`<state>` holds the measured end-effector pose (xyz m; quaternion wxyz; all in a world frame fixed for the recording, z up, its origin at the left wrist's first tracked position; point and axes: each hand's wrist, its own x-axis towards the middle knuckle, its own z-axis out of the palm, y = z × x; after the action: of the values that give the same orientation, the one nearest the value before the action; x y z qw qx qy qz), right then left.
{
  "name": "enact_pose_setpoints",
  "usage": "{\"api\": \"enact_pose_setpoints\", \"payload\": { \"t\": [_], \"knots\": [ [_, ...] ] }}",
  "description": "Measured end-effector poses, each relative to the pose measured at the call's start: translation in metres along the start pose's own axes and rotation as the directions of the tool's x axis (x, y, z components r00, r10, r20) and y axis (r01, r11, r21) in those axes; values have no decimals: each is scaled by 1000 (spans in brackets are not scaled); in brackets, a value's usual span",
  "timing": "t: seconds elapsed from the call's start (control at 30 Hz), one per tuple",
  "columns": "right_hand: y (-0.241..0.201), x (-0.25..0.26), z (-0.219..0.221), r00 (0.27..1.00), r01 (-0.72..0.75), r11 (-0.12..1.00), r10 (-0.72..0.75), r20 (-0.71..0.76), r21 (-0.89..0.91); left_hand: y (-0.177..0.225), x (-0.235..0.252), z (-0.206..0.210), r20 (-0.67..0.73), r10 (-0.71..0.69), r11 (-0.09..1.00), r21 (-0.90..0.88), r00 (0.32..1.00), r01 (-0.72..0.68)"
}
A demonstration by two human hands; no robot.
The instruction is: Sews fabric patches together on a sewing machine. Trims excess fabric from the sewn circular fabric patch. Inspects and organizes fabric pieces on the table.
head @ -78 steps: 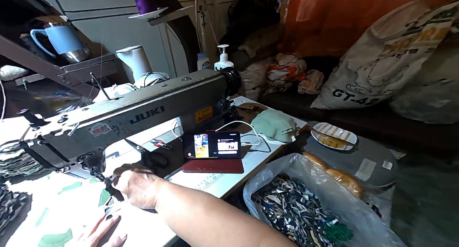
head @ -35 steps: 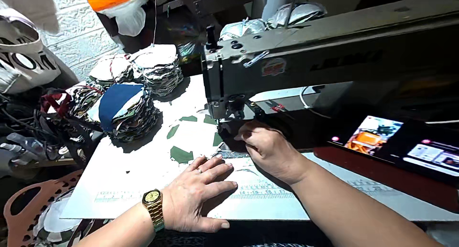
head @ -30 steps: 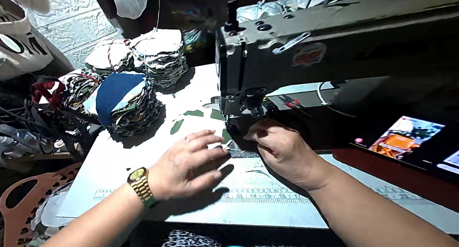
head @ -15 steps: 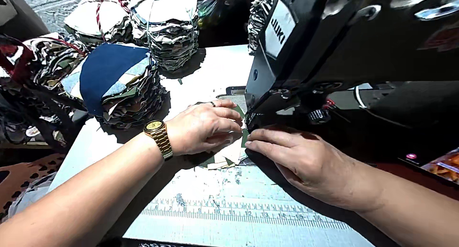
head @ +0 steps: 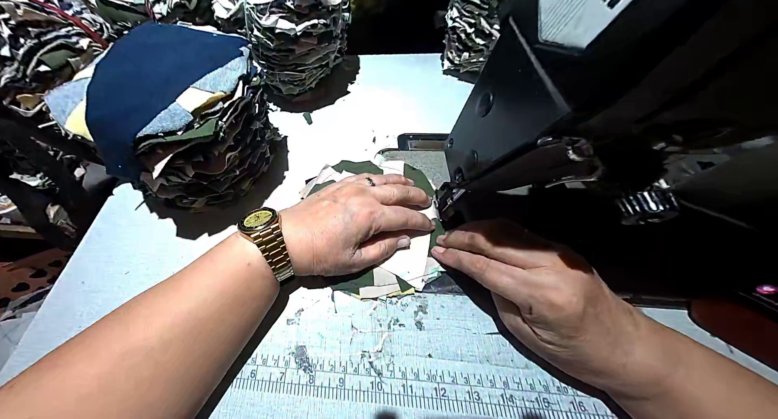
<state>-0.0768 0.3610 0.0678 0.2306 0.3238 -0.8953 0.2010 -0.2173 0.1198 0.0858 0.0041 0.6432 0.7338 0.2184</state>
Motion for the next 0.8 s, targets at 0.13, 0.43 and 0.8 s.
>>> {"api": "enact_pose_setpoints", "payload": {
  "t": [0.13,0.43,0.8],
  "knots": [
    [1,-1,0,1000,4,1000,-4,1,2,0,0,1,-3,-5,1000,5,1000,5],
    [2,0,1,1000,2,1000,-3,-17,-24,2,2,3,-10,-12,999,51,1000,13],
    [6,2,-2,999,-17,999,15,-39,-48,9,5,2,-6,-73,991,113,997,73]
  ]
}}
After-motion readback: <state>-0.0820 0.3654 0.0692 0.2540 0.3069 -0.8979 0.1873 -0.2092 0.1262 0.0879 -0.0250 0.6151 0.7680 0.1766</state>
